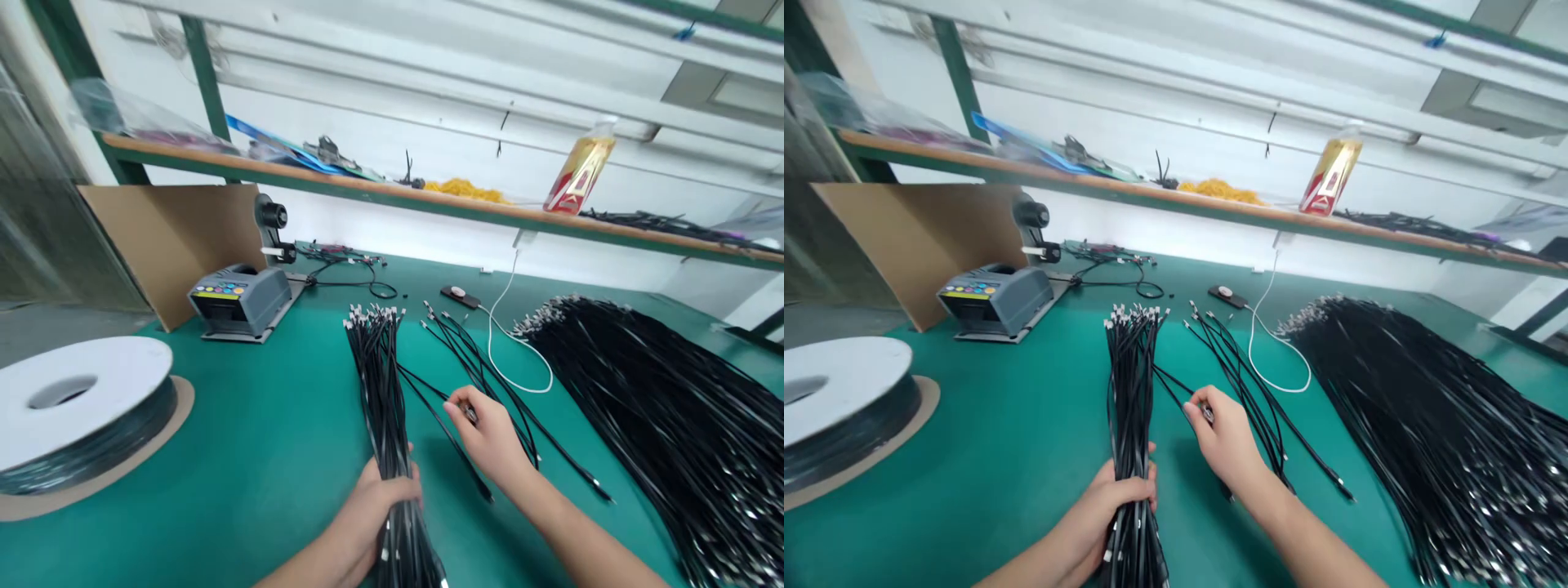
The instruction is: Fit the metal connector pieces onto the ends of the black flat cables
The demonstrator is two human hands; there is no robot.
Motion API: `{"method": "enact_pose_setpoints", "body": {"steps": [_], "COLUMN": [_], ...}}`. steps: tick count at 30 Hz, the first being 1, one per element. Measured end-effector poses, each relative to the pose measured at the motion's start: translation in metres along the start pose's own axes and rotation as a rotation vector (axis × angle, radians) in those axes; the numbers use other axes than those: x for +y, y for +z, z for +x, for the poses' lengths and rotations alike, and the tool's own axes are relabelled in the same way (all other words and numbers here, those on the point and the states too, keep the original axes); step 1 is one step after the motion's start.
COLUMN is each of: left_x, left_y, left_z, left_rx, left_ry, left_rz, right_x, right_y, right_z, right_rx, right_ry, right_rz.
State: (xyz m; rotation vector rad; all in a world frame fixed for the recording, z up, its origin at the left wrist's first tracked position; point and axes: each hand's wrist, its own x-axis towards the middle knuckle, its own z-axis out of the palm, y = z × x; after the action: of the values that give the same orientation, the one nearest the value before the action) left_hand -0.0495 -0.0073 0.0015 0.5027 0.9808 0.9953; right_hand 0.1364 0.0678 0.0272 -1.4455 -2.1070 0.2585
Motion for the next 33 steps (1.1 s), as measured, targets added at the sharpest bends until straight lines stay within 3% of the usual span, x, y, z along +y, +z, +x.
{"method": "enact_pose_setpoints", "body": {"steps": [5,9,12,18,21,27,33], "left_x": [-0.002,-0.003,-0.005,-0.007,-0.006,-0.010,0.000], "left_y": [-0.003,-0.005,-0.007,-0.006,-0.004,-0.003,-0.001], "left_z": [0.010,0.025,0.032,0.025,0.020,0.015,0.009], "left_rx": [-0.005,-0.008,0.000,0.068,0.082,0.042,0.040], "left_ry": [-0.029,0.008,0.059,0.149,0.154,0.142,0.343], "left_rz": [-0.120,-0.206,-0.282,-0.404,-0.411,-0.333,-0.267], "right_x": [-0.011,-0.026,-0.034,-0.039,-0.038,-0.037,-0.069], "right_y": [0.037,0.055,0.042,-0.017,-0.042,-0.084,-0.092], "right_z": [0.085,0.108,0.113,0.111,0.101,0.114,0.156], "right_rx": [-0.235,-0.400,-0.494,-0.643,-0.578,-0.227,-0.154], "right_ry": [0.045,0.085,0.091,0.114,0.126,0.181,0.070], "right_rz": [-0.187,-0.322,-0.376,-0.376,-0.348,-0.321,-0.281]}}
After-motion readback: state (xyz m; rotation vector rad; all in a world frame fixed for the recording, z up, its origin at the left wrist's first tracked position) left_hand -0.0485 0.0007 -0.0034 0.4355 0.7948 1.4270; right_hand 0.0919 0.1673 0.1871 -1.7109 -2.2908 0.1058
